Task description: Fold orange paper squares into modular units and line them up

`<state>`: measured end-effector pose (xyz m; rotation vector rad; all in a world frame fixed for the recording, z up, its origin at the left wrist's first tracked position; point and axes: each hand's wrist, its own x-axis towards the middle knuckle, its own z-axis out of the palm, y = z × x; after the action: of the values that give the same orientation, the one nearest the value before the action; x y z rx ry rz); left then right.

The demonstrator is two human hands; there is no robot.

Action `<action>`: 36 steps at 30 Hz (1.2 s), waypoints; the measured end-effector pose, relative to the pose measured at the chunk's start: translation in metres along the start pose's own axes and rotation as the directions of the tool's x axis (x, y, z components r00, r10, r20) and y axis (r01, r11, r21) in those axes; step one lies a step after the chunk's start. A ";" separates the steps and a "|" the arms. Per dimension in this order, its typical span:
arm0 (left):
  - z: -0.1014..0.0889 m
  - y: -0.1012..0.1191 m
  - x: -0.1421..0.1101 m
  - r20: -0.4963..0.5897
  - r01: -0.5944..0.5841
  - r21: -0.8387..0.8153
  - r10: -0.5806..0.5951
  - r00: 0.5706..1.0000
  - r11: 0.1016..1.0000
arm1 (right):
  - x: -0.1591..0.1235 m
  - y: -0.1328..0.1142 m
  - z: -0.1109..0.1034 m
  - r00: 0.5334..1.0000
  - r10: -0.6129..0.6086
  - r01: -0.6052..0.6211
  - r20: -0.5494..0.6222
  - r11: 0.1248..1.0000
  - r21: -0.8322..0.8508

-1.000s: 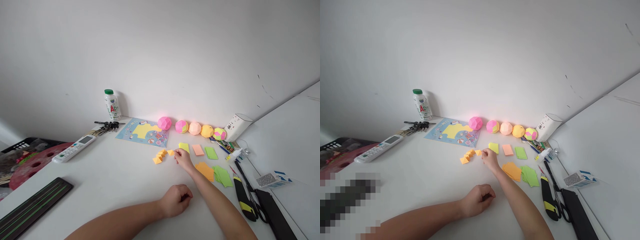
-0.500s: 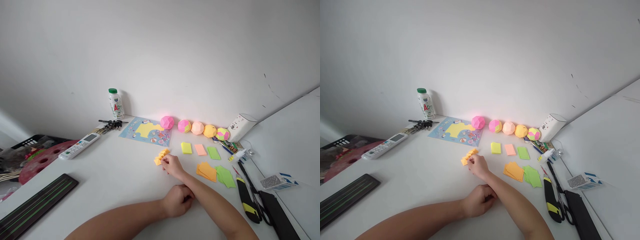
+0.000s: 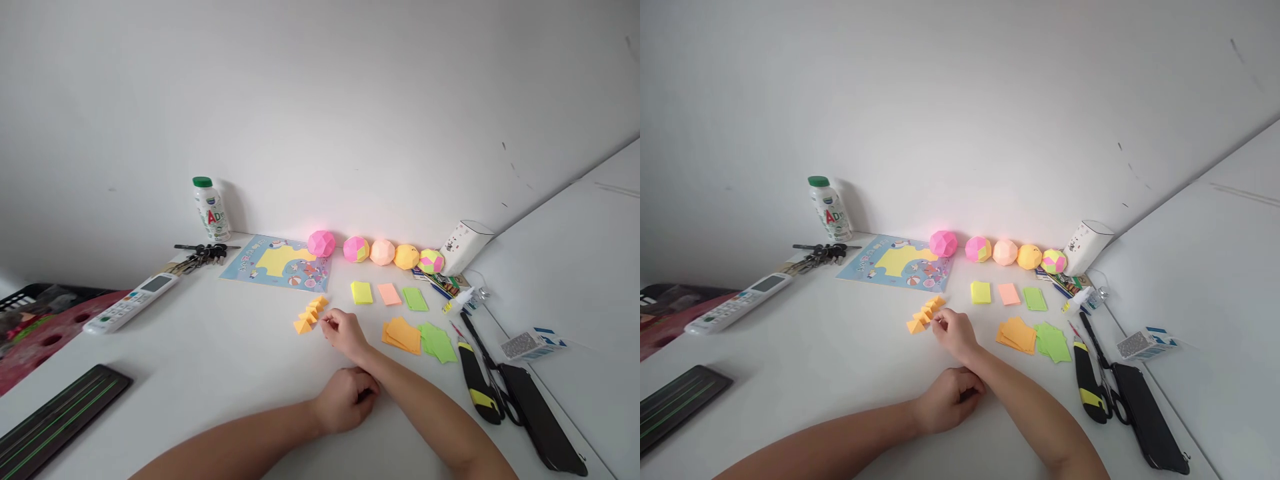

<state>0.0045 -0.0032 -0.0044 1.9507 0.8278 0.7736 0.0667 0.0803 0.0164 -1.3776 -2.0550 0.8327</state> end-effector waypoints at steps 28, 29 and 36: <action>-0.004 0.005 -0.002 0.048 0.153 -0.046 -0.151 0.987 0.987 | -0.085 0.106 -0.094 0.915 -0.321 0.087 -0.244 0.748 -0.658; -0.004 0.005 -0.002 0.050 0.156 -0.047 -0.154 0.987 0.987 | -0.085 0.106 -0.095 0.917 -0.315 0.085 -0.244 0.754 -0.652; -0.005 0.007 -0.001 0.063 0.159 -0.046 -0.156 0.986 0.986 | -0.084 0.106 -0.100 0.949 -0.250 0.070 -0.194 0.762 -0.643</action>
<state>0.0016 -0.0045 0.0037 1.8299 0.9055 0.6348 0.2323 0.0527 -0.0013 -1.4980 -2.2794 -0.1645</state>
